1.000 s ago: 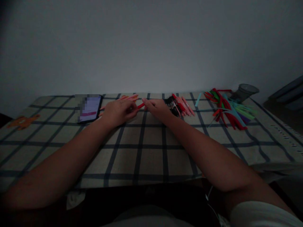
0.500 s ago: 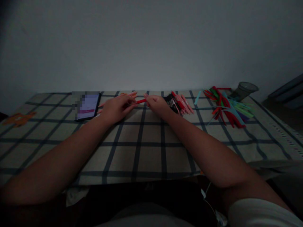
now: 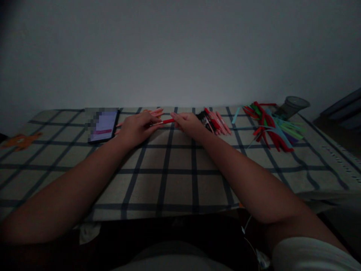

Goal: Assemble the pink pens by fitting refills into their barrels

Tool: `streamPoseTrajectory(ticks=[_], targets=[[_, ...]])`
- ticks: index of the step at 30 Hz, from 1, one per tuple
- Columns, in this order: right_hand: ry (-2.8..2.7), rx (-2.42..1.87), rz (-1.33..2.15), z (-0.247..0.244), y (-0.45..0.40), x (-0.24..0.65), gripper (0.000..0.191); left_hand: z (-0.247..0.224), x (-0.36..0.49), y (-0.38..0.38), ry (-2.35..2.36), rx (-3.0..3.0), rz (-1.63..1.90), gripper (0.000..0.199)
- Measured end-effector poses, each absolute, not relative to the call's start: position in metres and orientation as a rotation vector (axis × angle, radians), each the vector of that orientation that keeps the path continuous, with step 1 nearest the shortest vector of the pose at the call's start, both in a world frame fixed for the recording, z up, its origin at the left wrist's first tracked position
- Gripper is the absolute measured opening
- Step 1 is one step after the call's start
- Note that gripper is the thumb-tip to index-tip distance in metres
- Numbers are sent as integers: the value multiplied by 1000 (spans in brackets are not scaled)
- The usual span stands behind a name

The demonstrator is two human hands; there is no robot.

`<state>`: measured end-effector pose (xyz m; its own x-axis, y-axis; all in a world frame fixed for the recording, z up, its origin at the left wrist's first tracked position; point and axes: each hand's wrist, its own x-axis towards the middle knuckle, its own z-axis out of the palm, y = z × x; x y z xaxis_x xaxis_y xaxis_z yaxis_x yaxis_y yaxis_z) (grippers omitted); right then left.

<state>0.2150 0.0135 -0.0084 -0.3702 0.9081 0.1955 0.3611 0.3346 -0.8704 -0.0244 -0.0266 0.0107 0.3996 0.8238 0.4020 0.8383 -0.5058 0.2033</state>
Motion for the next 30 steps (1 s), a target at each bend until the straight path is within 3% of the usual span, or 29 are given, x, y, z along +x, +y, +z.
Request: streamPoseTrajectory(ticks=[10,17,26,30], targets=[[-1982,-1073,750,-8,13,215,64,16,-23,-30,-1555,-2634,-626,34],[-1913,-1134,799,-9,13,216,72,6,-28,-25,-1550,-2551,-708,31],[-2018,-1042,706,-5,15,218,47,8,-28,-24,-1596,-2569,-711,33],[-1973,-1057,750,-7,15,218,48,9,-27,-25,-1625,-2555,-703,34]])
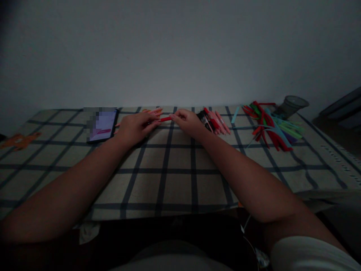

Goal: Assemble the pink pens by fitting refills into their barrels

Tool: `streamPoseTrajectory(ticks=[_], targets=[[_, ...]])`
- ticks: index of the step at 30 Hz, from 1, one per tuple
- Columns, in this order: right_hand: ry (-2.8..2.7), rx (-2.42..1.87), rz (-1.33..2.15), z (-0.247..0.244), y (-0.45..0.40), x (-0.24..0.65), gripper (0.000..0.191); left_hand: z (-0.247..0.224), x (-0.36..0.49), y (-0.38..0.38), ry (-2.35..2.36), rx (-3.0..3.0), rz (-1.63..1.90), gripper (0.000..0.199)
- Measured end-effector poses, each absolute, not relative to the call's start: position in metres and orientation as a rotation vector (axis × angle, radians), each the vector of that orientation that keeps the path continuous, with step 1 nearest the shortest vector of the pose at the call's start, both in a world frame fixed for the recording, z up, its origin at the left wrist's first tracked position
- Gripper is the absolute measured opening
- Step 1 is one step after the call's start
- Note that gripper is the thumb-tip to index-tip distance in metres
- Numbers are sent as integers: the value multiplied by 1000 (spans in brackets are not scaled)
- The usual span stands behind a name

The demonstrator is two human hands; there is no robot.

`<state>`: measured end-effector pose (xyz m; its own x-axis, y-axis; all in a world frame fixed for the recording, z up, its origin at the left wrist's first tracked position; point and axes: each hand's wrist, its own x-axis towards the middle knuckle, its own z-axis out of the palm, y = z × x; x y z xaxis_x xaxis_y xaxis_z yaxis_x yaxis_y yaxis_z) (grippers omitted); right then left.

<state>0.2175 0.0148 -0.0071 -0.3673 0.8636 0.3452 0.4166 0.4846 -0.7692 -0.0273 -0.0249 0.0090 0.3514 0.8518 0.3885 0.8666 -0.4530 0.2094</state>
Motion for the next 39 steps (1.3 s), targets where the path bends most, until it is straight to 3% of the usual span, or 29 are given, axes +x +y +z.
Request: streamPoseTrajectory(ticks=[5,17,25,36,39], targets=[[-1982,-1123,771,-9,15,218,58,9,-28,-25,-1631,-2533,-698,33],[-1989,-998,792,-10,18,219,37,4,-31,-22,-1565,-2498,-738,33],[-2000,-1146,749,-8,17,219,51,3,-30,-22,-1561,-2496,-706,31],[-1965,-1079,805,-7,16,218,22,5,-31,-22,-1581,-2504,-695,32],[-1938,-1065,808,-10,18,217,25,4,-32,-20,-1560,-2525,-704,34]])
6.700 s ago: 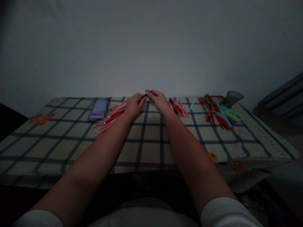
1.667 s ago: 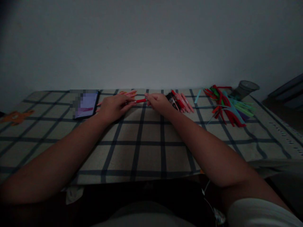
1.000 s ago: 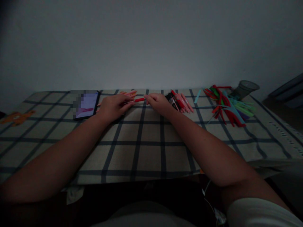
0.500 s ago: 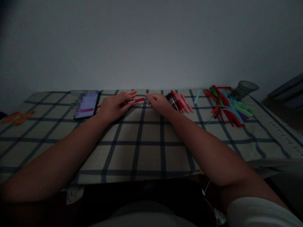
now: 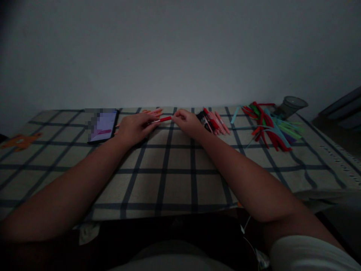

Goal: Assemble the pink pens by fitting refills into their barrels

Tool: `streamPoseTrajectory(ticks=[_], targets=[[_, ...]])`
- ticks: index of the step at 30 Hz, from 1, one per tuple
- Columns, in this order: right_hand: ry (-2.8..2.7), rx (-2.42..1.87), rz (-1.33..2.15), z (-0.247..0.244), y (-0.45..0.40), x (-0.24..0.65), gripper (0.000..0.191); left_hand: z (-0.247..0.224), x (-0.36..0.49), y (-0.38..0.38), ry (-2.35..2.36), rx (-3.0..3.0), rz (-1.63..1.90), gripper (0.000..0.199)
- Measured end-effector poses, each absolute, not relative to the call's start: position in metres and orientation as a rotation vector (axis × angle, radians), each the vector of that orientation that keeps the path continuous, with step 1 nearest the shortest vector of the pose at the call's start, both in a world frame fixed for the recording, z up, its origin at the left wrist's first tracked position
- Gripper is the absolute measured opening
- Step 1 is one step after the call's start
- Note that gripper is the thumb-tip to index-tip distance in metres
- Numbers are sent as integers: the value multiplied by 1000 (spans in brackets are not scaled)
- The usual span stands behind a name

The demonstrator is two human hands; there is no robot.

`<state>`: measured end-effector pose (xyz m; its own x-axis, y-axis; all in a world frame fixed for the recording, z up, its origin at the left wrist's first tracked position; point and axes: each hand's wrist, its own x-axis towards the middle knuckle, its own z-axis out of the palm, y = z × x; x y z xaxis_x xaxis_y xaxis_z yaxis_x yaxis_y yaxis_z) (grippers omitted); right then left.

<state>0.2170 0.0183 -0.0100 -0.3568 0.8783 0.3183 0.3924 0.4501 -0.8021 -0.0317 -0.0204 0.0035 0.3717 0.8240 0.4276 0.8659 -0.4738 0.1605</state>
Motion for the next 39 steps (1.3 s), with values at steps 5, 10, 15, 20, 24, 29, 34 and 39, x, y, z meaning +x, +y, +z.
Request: streamPoseTrajectory(ticks=[5,10,15,20,24,29,34,39], targets=[[-1979,-1130,729,-12,20,218,51,3,-32,-20,-1545,-2525,-700,33],[-2011,-1102,648,-10,20,220,48,5,-29,-23,-1573,-2509,-692,33],[-1932,-1052,790,-11,20,217,23,9,-28,-26,-1611,-2517,-662,34],[-1893,-1084,865,-10,17,216,19,7,-30,-24,-1579,-2533,-687,35],[-1921,-1127,832,-8,15,217,25,6,-31,-23,-1554,-2555,-707,34],[-1937,-1127,770,-7,15,216,28,5,-31,-23,-1576,-2532,-699,34],[-1879,-1138,759,-8,17,216,25,3,-31,-21,-1596,-2518,-736,34],[-1872,-1254,568,-7,21,221,24,4,-31,-21,-1645,-2472,-798,34]])
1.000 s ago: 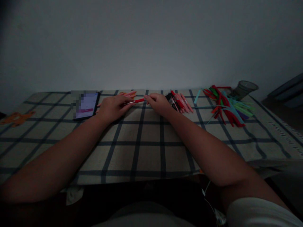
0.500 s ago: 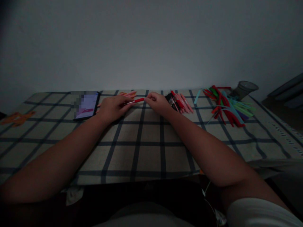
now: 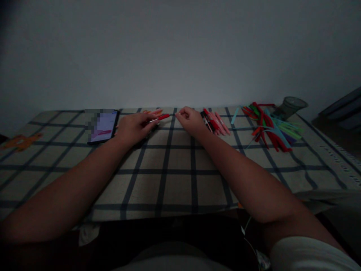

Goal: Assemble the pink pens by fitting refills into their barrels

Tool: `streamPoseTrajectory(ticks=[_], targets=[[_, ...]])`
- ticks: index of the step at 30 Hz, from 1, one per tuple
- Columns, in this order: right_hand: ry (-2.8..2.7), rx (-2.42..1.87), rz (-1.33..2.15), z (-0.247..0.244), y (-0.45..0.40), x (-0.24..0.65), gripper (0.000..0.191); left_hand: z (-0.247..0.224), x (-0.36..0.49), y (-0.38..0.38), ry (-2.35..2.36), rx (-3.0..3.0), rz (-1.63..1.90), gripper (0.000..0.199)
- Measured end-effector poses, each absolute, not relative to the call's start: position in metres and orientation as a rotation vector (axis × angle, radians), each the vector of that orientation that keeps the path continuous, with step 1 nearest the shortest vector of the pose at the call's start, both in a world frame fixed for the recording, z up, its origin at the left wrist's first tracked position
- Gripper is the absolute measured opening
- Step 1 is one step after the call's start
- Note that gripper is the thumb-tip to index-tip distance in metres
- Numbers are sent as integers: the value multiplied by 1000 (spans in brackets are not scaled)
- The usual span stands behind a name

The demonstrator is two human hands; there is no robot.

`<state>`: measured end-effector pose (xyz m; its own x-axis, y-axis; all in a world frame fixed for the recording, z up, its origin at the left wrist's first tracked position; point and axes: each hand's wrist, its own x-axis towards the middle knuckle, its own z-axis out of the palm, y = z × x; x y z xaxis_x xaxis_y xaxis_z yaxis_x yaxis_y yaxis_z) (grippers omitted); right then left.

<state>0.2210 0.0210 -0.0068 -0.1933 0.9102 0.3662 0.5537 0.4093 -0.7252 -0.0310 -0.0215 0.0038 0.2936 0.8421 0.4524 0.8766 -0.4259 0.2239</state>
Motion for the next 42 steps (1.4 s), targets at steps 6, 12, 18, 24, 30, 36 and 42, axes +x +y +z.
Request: streamPoseTrajectory(ticks=[6,12,18,24,30,36,42], targets=[[-2155,-1601,222,4,14,230,24,7,-30,-25,-1717,-2415,-794,36],[-2343,-1723,14,6,9,229,27,6,-29,-24,-1699,-2441,-813,33],[-2407,-1745,0,5,9,229,27,7,-29,-25,-1687,-2451,-828,31],[-2379,-1752,30,6,7,228,37,5,-30,-23,-1663,-2483,-817,34],[-2434,-1694,45,6,5,226,27,7,-29,-26,-1703,-2457,-786,32],[-2420,-1717,47,5,7,227,29,6,-28,-26,-1702,-2449,-789,31],[-2391,-1746,77,7,5,226,30,2,-31,-18,-1674,-2450,-651,33]])
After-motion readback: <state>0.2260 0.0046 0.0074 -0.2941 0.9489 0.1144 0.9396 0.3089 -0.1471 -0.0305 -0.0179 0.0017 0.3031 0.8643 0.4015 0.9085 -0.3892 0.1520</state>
